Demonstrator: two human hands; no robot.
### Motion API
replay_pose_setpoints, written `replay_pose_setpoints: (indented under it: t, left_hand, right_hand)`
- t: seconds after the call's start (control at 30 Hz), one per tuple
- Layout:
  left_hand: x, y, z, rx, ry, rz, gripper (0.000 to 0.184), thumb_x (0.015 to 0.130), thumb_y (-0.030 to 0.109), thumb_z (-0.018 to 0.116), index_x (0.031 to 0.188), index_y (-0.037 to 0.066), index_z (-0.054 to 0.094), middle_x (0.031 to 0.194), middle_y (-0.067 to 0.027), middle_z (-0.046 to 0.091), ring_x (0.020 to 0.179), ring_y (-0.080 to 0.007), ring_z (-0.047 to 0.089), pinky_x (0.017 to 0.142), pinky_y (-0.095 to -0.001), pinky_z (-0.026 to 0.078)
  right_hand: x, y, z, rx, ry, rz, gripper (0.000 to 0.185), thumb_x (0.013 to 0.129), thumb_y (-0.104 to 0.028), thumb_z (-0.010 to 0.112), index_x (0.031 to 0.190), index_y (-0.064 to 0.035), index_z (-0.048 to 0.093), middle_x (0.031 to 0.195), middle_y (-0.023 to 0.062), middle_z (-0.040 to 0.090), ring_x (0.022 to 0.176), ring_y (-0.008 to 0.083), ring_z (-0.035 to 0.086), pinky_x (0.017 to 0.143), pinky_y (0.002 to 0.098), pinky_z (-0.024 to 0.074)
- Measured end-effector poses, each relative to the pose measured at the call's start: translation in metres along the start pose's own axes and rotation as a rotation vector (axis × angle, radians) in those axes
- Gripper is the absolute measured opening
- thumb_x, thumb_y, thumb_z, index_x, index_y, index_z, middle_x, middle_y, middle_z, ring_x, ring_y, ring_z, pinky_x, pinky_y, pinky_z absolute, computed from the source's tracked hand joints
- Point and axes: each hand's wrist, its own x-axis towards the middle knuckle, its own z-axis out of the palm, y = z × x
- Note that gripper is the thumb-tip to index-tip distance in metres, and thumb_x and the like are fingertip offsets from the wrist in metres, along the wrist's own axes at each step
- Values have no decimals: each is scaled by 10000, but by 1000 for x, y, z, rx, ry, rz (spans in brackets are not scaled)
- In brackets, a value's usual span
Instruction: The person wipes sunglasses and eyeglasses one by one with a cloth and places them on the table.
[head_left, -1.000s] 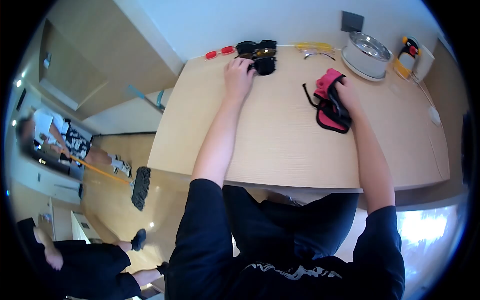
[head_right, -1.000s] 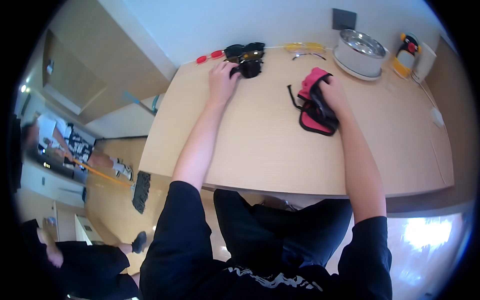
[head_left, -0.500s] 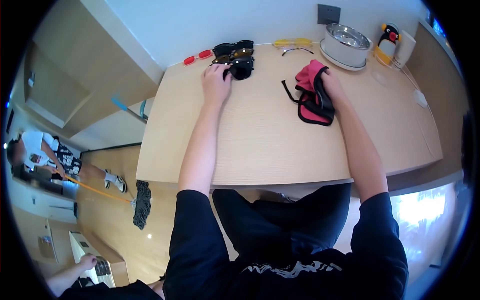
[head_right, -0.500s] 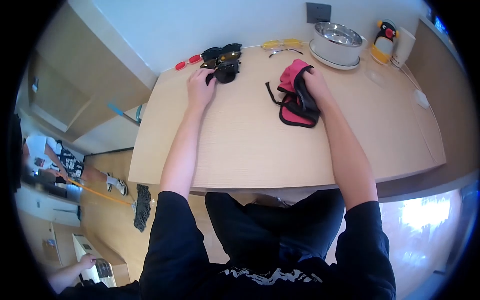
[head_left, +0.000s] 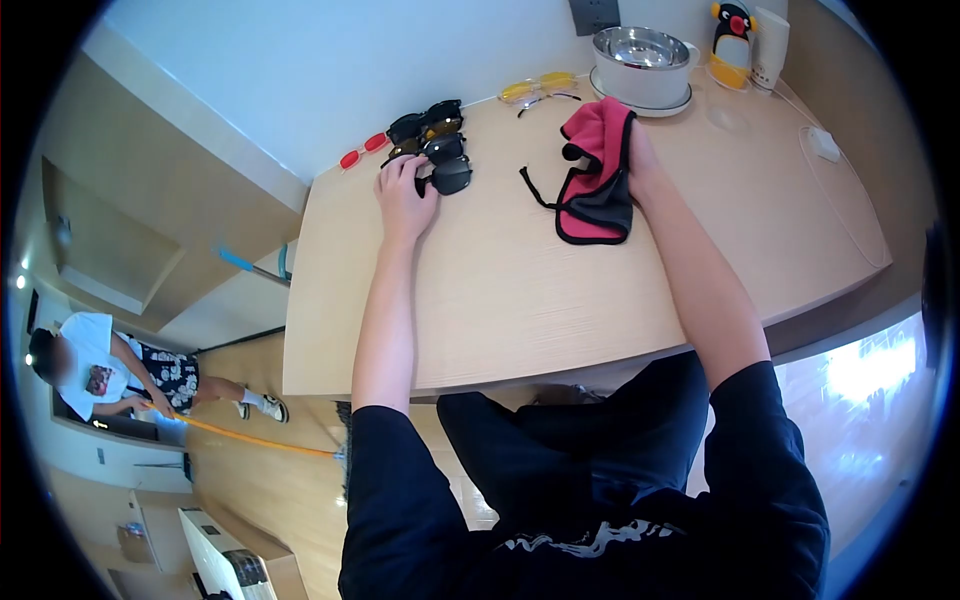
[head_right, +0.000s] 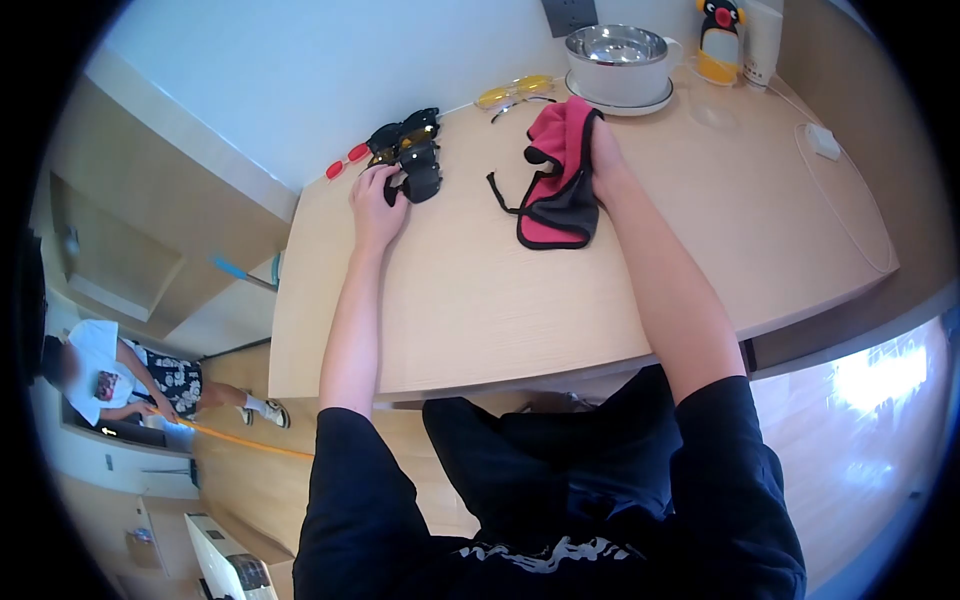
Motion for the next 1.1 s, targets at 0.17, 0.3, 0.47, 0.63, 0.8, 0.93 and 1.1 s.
replay_pose_setpoints:
  t: [0.17, 0.3, 0.47, 0.63, 0.8, 0.93, 1.1]
  left_hand:
    - [24, 28, -19, -138, 247, 109, 234, 670, 0, 547, 889, 71, 589, 942, -78, 579, 957, -267, 519, 895, -386, 355]
    - [65, 64, 16, -267, 107, 90, 171, 691, -13, 539, 846, 41, 587, 861, -86, 600, 853, -265, 554, 805, -386, 404]
    - [117, 105, 93, 8, -40, 316, 232, 731, 67, 558, 960, 71, 596, 934, -92, 606, 936, -260, 548, 825, -393, 412]
    - [139, 117, 137, 130, -131, 225, 312, 744, 92, 549, 1055, 82, 573, 1001, -107, 608, 966, -280, 542, 840, -407, 408]
    - [137, 116, 137, 20, -188, 251, 261, 708, 117, 605, 956, 41, 623, 826, -135, 624, 794, -318, 596, 745, -381, 476]
    - [123, 114, 112, 22, -300, 190, 290, 682, 109, 634, 961, 31, 616, 816, -130, 627, 792, -293, 604, 739, -366, 480]
    - [100, 102, 57, -126, -352, 130, 367, 649, 124, 662, 1003, 37, 614, 808, -115, 631, 775, -264, 610, 718, -345, 483]
  right_hand:
    - [7, 1, -11, 161, -33, 38, 332, 879, -389, 447, 975, -93, 563, 875, 56, 628, 745, 170, 611, 661, 329, 511]
    - [12, 0, -20, 317, 15, -92, 346, 883, -375, 449, 1019, -74, 551, 948, 67, 607, 852, 197, 589, 737, 342, 500]
    - [20, 6, -28, 476, 240, -184, 368, 877, -356, 482, 1070, -46, 527, 980, 88, 584, 822, 243, 593, 758, 357, 494]
    - [24, 11, -30, 469, 284, -202, 309, 840, -315, 543, 958, -33, 585, 864, 60, 605, 740, 193, 591, 688, 307, 496]
    - [22, 11, -24, 356, 313, -198, 304, 847, -355, 517, 933, -75, 598, 833, 31, 613, 731, 166, 577, 703, 288, 487]
    - [10, 6, -18, 412, 222, -203, 301, 834, -337, 537, 920, -55, 595, 816, 39, 605, 704, 168, 580, 668, 286, 489]
    - [-7, 0, 0, 338, 108, -151, 364, 846, -424, 482, 921, -86, 594, 807, 69, 610, 686, 188, 582, 626, 286, 480]
